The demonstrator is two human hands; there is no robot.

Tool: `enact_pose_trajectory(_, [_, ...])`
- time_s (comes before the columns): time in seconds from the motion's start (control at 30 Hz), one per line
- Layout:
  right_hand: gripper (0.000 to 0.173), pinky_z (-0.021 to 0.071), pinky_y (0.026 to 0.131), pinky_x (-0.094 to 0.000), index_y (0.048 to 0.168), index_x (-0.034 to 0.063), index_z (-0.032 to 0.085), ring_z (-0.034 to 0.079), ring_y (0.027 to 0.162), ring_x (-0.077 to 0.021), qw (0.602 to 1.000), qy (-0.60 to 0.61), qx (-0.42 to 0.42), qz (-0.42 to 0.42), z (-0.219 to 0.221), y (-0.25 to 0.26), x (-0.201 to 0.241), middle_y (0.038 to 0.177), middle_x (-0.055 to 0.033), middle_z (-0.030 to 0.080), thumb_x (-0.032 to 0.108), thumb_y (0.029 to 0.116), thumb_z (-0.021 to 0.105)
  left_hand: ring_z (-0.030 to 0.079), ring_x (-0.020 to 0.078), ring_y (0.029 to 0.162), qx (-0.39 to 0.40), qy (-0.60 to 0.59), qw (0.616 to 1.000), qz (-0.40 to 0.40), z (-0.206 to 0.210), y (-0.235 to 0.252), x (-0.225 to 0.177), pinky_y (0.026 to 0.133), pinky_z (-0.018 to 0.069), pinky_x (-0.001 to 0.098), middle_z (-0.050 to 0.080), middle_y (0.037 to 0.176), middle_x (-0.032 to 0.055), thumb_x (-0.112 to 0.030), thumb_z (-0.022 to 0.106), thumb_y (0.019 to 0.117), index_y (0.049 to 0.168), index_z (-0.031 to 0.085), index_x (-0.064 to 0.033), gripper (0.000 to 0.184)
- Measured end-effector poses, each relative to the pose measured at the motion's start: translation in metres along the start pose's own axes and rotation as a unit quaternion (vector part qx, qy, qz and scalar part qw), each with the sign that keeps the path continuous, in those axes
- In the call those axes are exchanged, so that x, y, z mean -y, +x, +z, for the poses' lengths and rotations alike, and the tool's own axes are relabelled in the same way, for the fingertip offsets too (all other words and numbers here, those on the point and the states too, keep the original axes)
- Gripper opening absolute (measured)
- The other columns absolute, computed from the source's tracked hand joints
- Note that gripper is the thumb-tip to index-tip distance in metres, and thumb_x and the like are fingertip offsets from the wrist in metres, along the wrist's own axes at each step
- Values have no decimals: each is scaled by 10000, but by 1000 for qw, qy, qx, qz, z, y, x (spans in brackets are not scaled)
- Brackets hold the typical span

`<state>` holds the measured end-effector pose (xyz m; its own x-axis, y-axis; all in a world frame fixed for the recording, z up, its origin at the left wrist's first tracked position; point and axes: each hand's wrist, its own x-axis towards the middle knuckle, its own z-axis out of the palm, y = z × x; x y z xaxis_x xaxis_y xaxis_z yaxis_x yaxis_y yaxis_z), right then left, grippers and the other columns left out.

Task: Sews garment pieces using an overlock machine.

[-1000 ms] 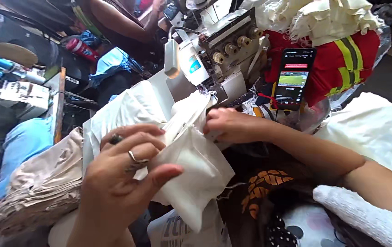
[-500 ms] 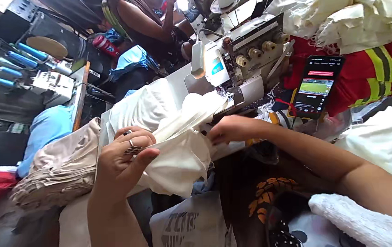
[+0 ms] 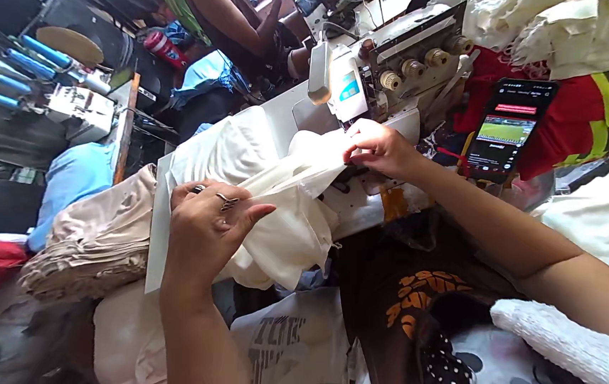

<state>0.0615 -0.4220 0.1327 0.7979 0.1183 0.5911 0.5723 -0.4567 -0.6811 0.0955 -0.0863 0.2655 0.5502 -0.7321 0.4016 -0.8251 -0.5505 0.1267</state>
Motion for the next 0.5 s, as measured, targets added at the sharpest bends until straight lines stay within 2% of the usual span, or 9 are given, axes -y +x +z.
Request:
enact_pose_trajectory(0.1, [134,560,916,-342,1016,77,790,667,1050,-180,1000,-9,-4,-30,4,1,-4,1106,-112,698,113,973,668,657,292,975,-5,8,1000,-29,4,-4,4,1025,394,562,708,948,169,-498,701,922,950,718,25,524])
enact_pose_trajectory(0.23, [159,553,980,-363,1023,79,798,698,1093,-187,996,-79,0,-33,8,6,-3,1116,-80,749,131,992,650,649,310,966,-25,36,999,-28,3,-1,-8,1030,381,553,702,931,183,-491,690,940,951,724,27,519])
enact_pose_trajectory(0.37, [117,568,854,-387,932,63,789,706,925,-194,996,-83,-10,30,12,9,0,968,-100,744,133,941,695,643,330,1000,-51,59,997,-11,3,-2,-17,1029,372,540,702,926,190,-452,707,944,951,733,23,476])
enact_pose_trajectory(0.5, [125,550,695,-384,874,36,731,653,743,-181,993,-78,-40,83,16,11,6,857,-92,698,157,882,760,643,262,956,-69,28,997,-5,2,-8,-23,1029,376,503,694,890,153,-384,739,937,921,729,4,389])
